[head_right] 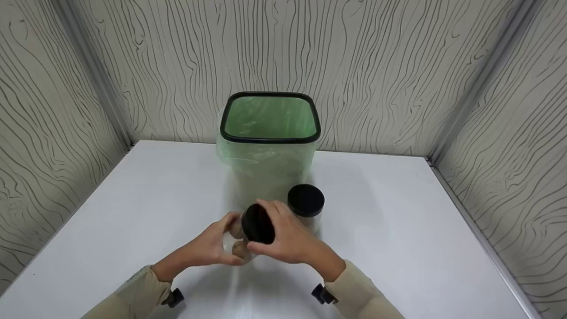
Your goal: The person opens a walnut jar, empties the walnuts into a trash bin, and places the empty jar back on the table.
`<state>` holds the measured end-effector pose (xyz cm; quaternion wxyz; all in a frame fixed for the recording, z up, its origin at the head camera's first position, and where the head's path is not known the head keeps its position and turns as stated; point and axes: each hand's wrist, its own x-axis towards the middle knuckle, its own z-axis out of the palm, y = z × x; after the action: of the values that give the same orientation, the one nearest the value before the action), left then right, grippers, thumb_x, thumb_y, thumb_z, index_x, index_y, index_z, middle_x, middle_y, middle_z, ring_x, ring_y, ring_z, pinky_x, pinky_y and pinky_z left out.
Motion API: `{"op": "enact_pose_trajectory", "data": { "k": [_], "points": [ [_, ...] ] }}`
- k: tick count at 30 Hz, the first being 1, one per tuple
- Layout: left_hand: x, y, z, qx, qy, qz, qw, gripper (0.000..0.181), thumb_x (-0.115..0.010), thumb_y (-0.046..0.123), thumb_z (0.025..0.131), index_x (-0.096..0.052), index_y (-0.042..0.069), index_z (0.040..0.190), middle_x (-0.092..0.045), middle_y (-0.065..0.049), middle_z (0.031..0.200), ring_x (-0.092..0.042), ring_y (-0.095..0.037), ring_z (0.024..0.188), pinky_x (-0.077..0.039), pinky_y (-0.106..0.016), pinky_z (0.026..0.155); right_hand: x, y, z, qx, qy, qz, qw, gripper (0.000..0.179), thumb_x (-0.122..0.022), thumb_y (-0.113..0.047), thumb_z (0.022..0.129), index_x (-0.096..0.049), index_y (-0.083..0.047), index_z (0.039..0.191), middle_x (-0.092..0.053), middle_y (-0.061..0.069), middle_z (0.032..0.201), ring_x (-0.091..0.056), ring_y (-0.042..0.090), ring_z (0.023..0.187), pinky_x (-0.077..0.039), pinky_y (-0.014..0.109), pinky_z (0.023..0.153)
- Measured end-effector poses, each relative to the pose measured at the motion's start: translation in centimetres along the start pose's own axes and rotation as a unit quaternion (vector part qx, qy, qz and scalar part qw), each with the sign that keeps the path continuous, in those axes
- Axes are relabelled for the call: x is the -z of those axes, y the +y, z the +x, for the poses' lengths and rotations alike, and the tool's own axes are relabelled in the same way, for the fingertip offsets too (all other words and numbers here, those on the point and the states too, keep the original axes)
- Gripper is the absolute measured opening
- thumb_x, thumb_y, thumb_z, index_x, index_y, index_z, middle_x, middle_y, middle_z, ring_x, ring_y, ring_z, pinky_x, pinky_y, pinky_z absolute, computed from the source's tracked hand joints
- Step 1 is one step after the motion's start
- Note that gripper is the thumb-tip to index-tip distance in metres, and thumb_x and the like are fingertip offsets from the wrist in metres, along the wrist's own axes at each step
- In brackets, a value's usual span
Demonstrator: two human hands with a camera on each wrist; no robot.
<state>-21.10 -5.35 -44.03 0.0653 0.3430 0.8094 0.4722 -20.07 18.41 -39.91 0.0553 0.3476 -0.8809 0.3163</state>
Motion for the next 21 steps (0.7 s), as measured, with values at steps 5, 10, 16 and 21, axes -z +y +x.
{"op": "enact_pose_trajectory", "data": {
  "k": [5,10,16,21],
  "points": [
    [0.2,0.1,0.0,0.002,-0.012,0.0,0.9999,0.086,-0.084,0.034,0.068,-0.036,0.019,0.137,-0.047,0.009,0.128,-0.045,-0.008,0.113,-0.038,-0.034,0.099,0.1,0.5,0.0,0.036,-0.007,0.008,0.9993,0.085,-0.072,-0.044,0.079,-0.026,-0.024,0.148,-0.038,-0.004,0.135,-0.04,0.013,0.114,-0.045,0.039,0.089],
    [0.4,0.0,0.0,-0.002,-0.022,-0.001,0.9998,0.088,-0.084,0.034,0.067,-0.035,0.02,0.139,-0.046,0.01,0.131,-0.044,-0.006,0.118,-0.036,-0.034,0.101,0.4,0.8,0.2,0.074,-0.016,0.015,0.997,0.088,-0.075,-0.041,0.077,-0.026,-0.022,0.148,-0.038,-0.002,0.137,-0.039,0.014,0.117,-0.044,0.04,0.093],
    [0.6,0.0,0.0,-0.004,-0.035,0.0,0.9994,0.09,-0.084,0.033,0.068,-0.034,0.017,0.14,-0.047,0.008,0.131,-0.045,-0.008,0.118,-0.036,-0.035,0.101,0.8,1.1,0.2,0.113,-0.036,0.026,0.9926,0.091,-0.076,-0.037,0.078,-0.025,-0.016,0.15,-0.037,0.003,0.139,-0.038,0.016,0.122,-0.04,0.038,0.097],
    [0.7,0.1,-0.1,0.008,-0.044,0.007,0.999,0.091,-0.084,0.034,0.068,-0.034,0.014,0.141,-0.047,0.007,0.13,-0.045,-0.007,0.119,-0.035,-0.035,0.103,0.9,1.2,0.0,0.121,-0.048,0.043,0.9906,0.092,-0.078,-0.034,0.076,-0.026,-0.015,0.15,-0.035,0.001,0.141,-0.038,0.017,0.123,-0.04,0.036,0.097]
  ]
}}
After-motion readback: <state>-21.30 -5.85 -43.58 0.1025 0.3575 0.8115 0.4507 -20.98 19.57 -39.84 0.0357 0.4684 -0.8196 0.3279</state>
